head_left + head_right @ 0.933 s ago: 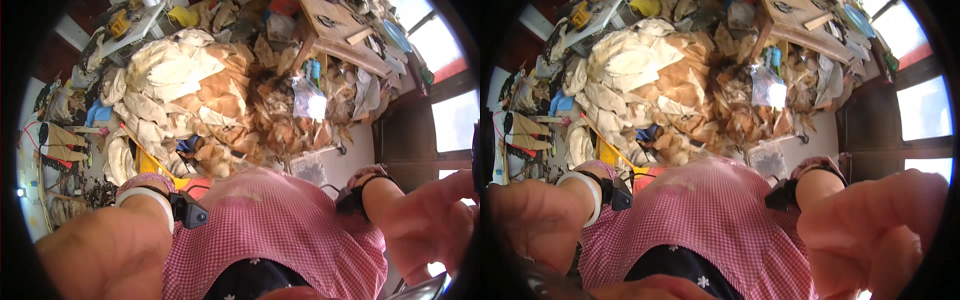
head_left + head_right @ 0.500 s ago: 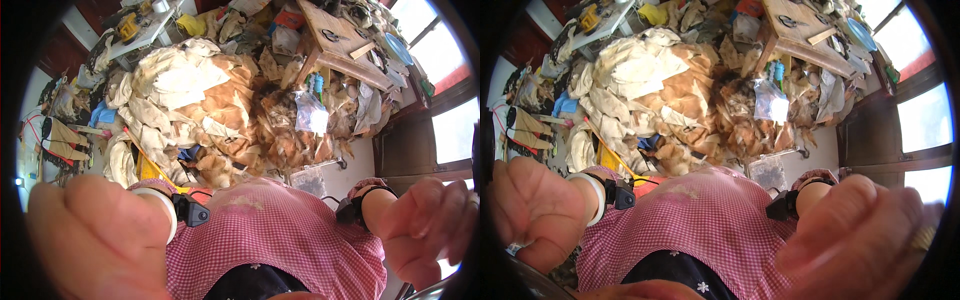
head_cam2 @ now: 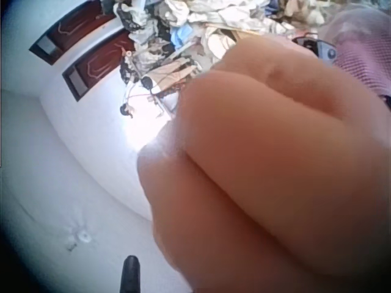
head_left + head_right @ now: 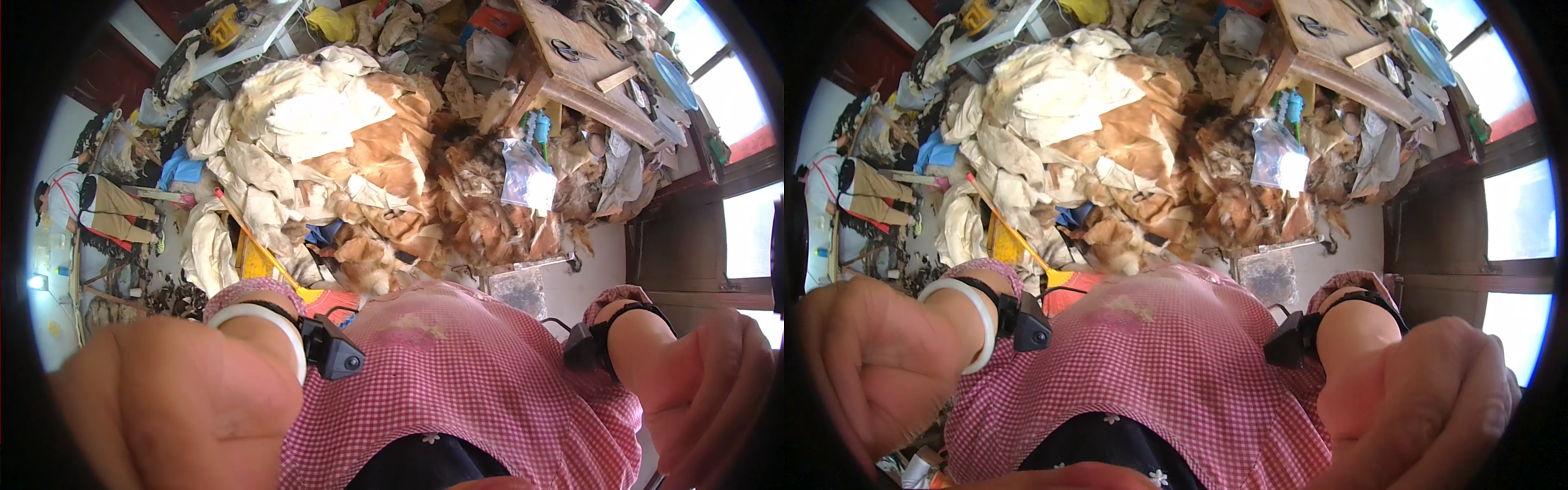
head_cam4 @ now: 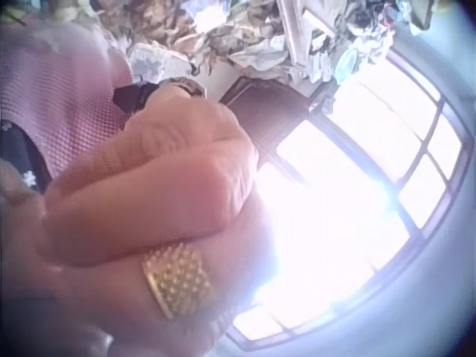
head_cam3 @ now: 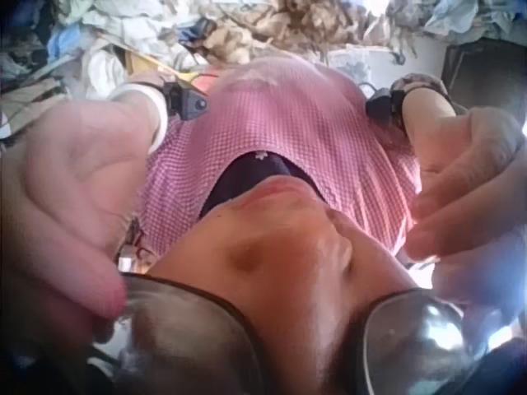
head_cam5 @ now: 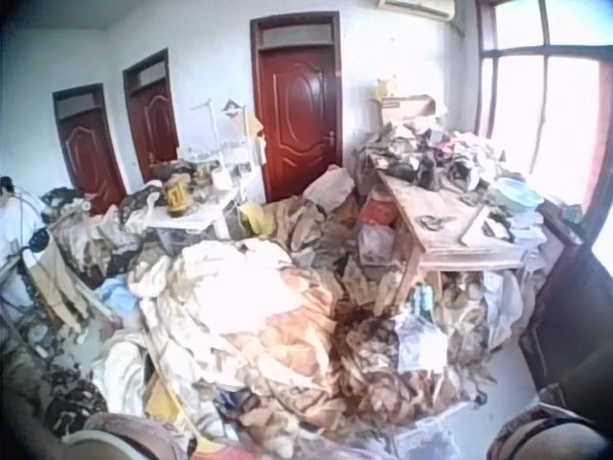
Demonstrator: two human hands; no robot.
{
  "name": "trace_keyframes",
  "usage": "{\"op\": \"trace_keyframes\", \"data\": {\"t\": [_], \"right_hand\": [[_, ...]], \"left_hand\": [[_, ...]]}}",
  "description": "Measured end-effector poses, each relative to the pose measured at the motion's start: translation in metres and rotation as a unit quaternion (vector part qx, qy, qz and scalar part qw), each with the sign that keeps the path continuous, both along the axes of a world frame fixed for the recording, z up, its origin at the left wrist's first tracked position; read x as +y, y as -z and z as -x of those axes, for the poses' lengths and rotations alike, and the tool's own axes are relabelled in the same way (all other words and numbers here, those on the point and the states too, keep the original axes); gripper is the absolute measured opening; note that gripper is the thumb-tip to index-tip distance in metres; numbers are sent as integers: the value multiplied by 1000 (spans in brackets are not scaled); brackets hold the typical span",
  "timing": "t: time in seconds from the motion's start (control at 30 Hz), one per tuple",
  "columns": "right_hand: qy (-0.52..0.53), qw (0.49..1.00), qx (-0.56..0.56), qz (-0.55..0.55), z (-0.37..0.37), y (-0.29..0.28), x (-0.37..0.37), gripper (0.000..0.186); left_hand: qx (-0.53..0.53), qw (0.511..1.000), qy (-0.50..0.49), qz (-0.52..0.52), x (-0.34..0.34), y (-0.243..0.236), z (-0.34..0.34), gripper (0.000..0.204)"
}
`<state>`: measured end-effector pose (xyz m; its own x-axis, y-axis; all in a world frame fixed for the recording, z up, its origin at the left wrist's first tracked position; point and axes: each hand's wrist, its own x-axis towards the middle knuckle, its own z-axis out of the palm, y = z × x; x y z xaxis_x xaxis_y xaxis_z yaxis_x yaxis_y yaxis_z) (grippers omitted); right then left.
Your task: Trimming the edges of animal fur pelts using scissors on a wooden workbench
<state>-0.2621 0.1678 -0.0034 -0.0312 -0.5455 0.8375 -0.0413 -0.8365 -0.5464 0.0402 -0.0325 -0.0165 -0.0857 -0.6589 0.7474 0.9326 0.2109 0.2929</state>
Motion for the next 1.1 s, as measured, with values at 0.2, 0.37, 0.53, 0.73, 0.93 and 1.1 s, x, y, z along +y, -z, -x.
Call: {"op": "trace_keyframes", "data": {"t": [0.2,0.37,0.53,0.73,0.93,1.1], "right_hand": [[19,999,16,32,-17,-1,-43,22],[31,997,36,64,-19,-3,-51,22],[18,994,52,96,-25,-6,-78,22],[99,994,18,32,-29,14,-98,18],[136,989,65,10,-31,36,-101,26],[170,980,97,-40,-39,41,-116,31]], "left_hand": [[6,1000,8,19,1,-5,2,16],[-31,996,-23,81,-16,-9,17,15],[-80,983,-89,140,-30,-15,23,14],[-135,971,-145,135,-49,7,38,9],[-125,955,-193,188,-52,21,-2,23],[-87,964,-227,106,-49,44,-41,26]]}}
